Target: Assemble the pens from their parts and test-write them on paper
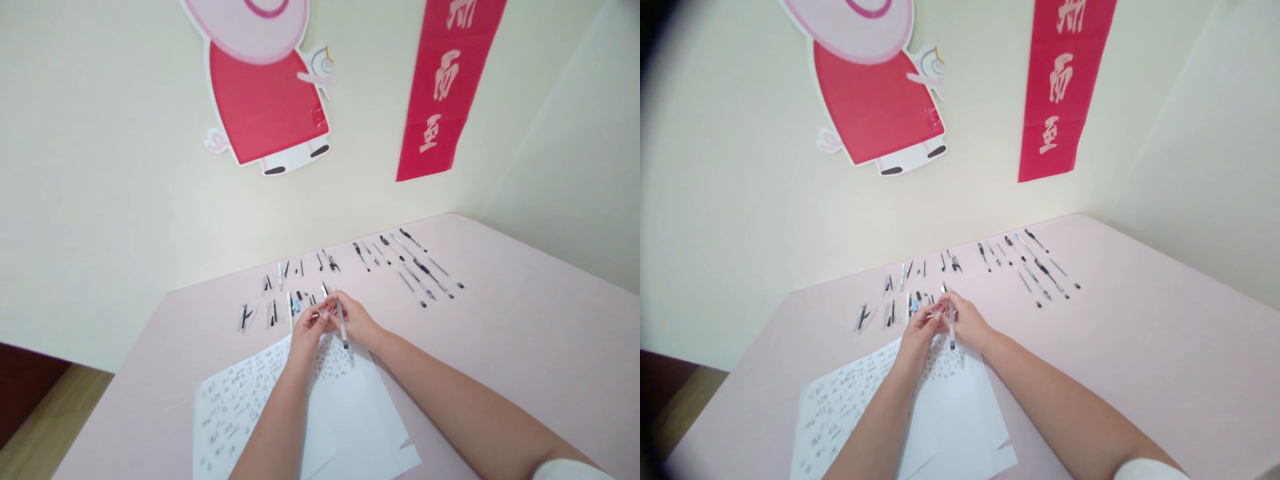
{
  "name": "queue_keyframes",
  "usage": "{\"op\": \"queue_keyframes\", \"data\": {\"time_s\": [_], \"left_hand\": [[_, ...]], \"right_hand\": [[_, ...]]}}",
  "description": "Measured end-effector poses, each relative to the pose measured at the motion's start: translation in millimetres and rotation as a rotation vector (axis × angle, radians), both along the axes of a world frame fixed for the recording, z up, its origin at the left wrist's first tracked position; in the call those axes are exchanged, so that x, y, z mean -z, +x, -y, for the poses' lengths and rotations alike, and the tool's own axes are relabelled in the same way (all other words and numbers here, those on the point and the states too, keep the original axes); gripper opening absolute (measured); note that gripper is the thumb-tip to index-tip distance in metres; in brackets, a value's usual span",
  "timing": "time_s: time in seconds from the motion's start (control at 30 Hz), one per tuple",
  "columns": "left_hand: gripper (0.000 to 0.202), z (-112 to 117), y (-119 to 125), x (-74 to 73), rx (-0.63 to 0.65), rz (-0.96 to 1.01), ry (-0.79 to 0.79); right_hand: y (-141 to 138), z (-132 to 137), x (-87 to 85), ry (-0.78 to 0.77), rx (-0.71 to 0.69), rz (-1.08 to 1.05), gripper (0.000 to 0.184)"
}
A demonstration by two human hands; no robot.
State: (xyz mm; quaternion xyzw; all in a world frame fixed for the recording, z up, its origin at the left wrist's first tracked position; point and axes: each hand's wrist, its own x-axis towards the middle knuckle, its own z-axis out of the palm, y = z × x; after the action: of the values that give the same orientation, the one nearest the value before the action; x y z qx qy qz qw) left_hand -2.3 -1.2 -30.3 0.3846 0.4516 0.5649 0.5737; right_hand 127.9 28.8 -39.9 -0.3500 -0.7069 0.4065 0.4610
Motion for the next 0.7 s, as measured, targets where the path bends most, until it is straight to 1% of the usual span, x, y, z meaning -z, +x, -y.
{"op": "queue_keyframes", "data": {"time_s": [0.07,0.2,0.27,0.37,0.5,0.6,0.7], "left_hand": [[0.035,0,-1,0.5,-0.019,-0.013,-0.009],[0.032,-1,-3,0.7,-0.081,-0.097,0.019],[0.031,0,-4,0.1,-0.106,-0.135,0.028],[0.03,1,-3,-0.9,-0.118,-0.173,0.029],[0.032,2,-2,-1.6,-0.114,-0.192,0.039],[0.03,3,-1,-2.4,-0.119,-0.215,0.074],[0.03,2,0,-3.1,-0.128,-0.215,0.044]], "right_hand": [[0,1,-1.2,0.012,-0.005,0.02,0.026],[1,3,-4.3,0.014,-0.009,0.027,0.035],[3,3,-6.7,0.018,0.008,0.023,0.033],[7,3,-11.4,0.023,0.066,0.019,0.025],[10,3,-17.4,0.034,0.126,-0.027,0.027],[11,4,-21.3,-0.013,0.139,-0.07,0.026],[10,5,-23.2,-0.13,0.158,-0.14,0.017]]}}
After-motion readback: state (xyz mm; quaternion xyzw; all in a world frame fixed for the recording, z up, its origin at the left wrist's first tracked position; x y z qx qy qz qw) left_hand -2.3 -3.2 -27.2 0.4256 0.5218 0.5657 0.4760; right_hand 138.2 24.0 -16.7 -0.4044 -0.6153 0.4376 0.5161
